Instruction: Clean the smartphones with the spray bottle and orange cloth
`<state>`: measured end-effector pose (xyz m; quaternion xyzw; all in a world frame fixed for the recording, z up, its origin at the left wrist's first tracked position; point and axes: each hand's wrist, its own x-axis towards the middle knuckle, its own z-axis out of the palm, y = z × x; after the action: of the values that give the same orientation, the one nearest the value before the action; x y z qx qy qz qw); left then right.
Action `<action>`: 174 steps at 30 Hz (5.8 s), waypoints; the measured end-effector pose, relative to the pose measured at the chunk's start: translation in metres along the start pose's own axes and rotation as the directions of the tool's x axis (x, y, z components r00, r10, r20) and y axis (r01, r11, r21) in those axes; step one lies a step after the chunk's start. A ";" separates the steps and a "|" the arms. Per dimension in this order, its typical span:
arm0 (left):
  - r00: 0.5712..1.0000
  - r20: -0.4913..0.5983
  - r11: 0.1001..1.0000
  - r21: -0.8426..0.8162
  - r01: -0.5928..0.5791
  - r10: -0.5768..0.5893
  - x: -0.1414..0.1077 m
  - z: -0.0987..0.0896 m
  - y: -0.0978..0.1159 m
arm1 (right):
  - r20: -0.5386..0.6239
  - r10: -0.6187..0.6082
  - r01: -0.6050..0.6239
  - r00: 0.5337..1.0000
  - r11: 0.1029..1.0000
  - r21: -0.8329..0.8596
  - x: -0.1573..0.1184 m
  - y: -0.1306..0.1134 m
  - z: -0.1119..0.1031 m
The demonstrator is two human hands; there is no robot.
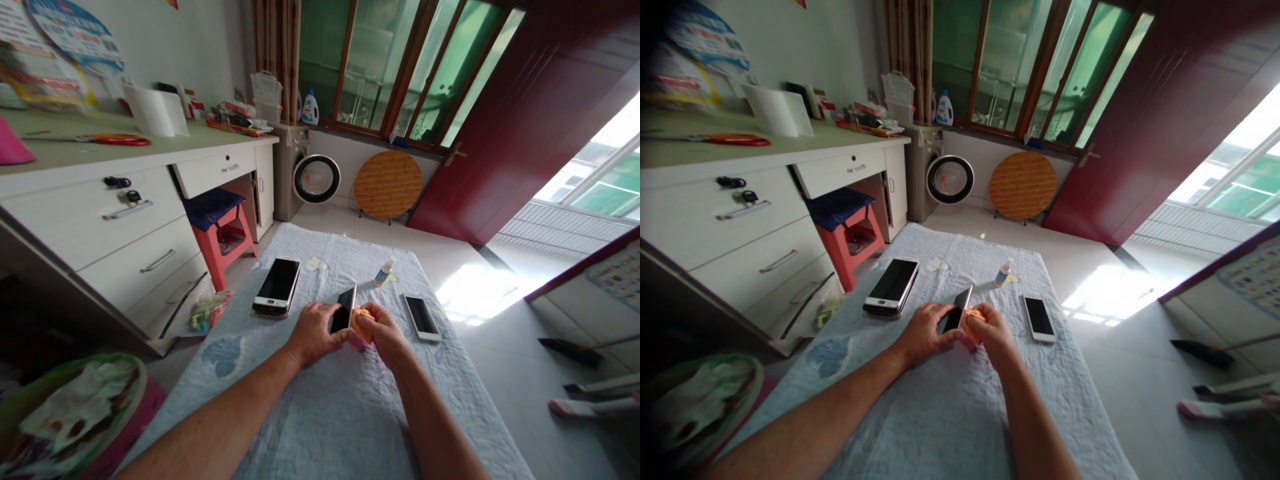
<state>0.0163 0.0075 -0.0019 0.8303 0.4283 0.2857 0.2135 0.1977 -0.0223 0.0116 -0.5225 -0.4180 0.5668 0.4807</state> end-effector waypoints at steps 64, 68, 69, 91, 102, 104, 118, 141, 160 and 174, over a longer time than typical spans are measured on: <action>0.993 -0.106 0.949 -0.307 -0.076 0.045 -0.001 -0.004 0.008 | 0.027 0.011 -0.011 1.000 1.000 -0.001 0.004 0.011 0.004; 0.990 -0.137 0.941 -0.331 -0.078 0.034 -0.001 -0.005 0.009 | 0.032 0.008 -0.007 0.999 0.999 -0.041 0.004 0.013 0.007; 0.989 -0.146 0.942 -0.327 -0.079 0.032 -0.001 -0.005 0.009 | 0.025 0.008 -0.007 1.000 0.998 -0.057 0.003 0.012 0.008; 0.986 -0.149 0.995 -0.079 0.057 -0.068 0.001 -0.012 0.009 | -0.047 -0.063 0.047 0.997 0.959 -0.279 0.002 0.007 0.021; 0.980 -0.016 0.979 -0.049 0.196 -0.197 0.002 -0.008 0.008 | -0.098 -0.148 0.104 0.984 0.927 -0.361 0.008 0.018 0.005; 0.986 0.027 0.985 -0.050 0.166 -0.165 0.002 -0.006 0.006 | -0.132 -0.192 0.114 0.972 0.887 -0.447 0.009 0.017 0.003; 0.965 0.208 0.985 0.098 0.140 -0.158 -0.006 -0.004 0.015 | -0.093 -0.366 0.182 0.926 0.648 -0.739 0.003 0.004 0.007; 0.969 0.248 0.982 0.180 -0.050 0.004 -0.004 -0.011 0.009 | 0.297 -0.138 0.321 0.945 0.568 -0.758 -0.005 -0.015 -0.005; 0.962 0.272 0.980 0.194 -0.052 -0.003 -0.003 -0.011 0.007 | 0.089 -0.368 0.176 0.925 0.211 -0.961 0.070 -0.008 0.012; 0.970 0.239 0.982 0.186 -0.014 -0.032 -0.005 -0.010 0.012 | 0.151 -0.335 0.196 0.930 0.106 -0.975 0.073 -0.010 0.017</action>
<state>0.0142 -0.0024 0.0115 0.8732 0.4278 0.1403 0.1864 0.1828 0.0520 0.0088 -0.6528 -0.7428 0.0372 0.1441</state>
